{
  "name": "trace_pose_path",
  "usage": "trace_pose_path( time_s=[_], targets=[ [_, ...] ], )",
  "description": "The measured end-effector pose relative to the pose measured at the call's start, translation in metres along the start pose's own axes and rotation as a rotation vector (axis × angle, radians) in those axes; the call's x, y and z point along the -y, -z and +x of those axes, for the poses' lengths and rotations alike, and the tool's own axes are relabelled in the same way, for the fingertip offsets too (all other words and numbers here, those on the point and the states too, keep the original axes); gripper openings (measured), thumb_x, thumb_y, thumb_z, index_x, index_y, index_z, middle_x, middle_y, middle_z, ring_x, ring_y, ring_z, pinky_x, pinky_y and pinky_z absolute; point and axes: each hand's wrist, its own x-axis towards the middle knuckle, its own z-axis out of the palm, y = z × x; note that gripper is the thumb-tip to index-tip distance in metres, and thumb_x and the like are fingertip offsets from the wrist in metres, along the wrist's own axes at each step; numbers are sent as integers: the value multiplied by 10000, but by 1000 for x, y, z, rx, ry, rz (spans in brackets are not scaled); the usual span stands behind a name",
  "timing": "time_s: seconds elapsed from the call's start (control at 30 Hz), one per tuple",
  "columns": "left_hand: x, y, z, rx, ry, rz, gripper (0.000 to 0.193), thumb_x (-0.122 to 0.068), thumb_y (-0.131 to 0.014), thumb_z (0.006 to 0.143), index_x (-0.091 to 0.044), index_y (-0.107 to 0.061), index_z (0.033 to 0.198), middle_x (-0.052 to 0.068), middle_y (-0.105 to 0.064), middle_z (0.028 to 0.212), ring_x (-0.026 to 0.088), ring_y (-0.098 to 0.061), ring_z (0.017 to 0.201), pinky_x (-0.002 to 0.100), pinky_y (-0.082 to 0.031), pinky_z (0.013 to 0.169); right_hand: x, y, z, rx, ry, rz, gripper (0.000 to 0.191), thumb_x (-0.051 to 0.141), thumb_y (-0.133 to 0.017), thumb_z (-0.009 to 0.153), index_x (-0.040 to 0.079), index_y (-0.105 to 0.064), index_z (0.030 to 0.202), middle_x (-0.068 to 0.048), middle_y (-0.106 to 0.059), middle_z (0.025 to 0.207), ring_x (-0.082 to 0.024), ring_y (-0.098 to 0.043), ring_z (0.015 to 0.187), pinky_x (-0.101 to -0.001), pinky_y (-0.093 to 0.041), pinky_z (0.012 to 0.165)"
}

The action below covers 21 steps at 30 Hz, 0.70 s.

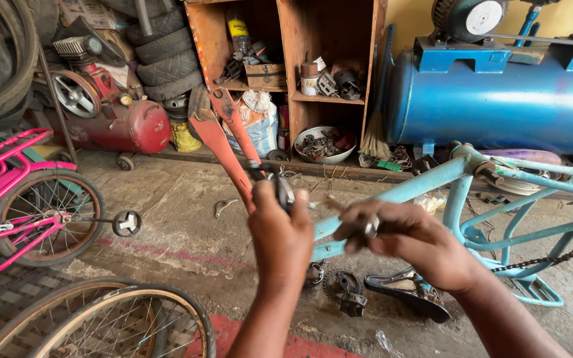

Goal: The person unpacks a bicycle brake caliper from a plastic bag and attaches it to the front fork of a bicycle frame. They use a wrench to tighten the mounting bolts and secure the caliper in place.

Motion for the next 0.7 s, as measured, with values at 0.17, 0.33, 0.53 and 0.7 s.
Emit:
trace_pose_path(
  time_s=[0.17, 0.33, 0.53, 0.7],
  targets=[
    [7, 15, 9, -55, -42, -221, 381, -175, -656, 980, 8, -522, 1286, 56, -719, 1025, 194, -741, 856, 364, -585, 743, -14, -23, 6, 18, -457, 78, 716, 546, -331, 1005, -14, -706, 1247, -205, -758, 1257, -332, -729, 1170, -442, -551, 986],
    [1, 14, 0, 448, 338, -478, 274, -247, -703, 913, -38, -544, 993, 28, -582, 753, 165, -517, 611, 335, -423, 521, -29, -19, 26, -375, -600, 232, 704, 542, -192, 1012, 105, -566, 1417, -99, -656, 1387, -230, -609, 1280, -357, -496, 1069],
    [-1, -1, -13, 444, 65, -131, 285, -251, -727, 909, -53, -522, 894, 18, -548, 750, 142, -531, 668, 331, -459, 591, -23, 5, 18, -445, -205, 507, 296, 202, -479, 1053, 26, -602, 1256, -156, -660, 1167, -284, -628, 1003, -431, -521, 798],
    [0, -1, -6, 332, 191, -133, 275, -218, -723, 895, -45, -509, 906, 25, -524, 726, 142, -525, 638, 344, -466, 582, -19, 7, 2, -347, 171, 291, 136, 125, -590, 1151, -1, -634, 1123, -60, -620, 951, -173, -595, 904, -353, -493, 882]
  ],
)
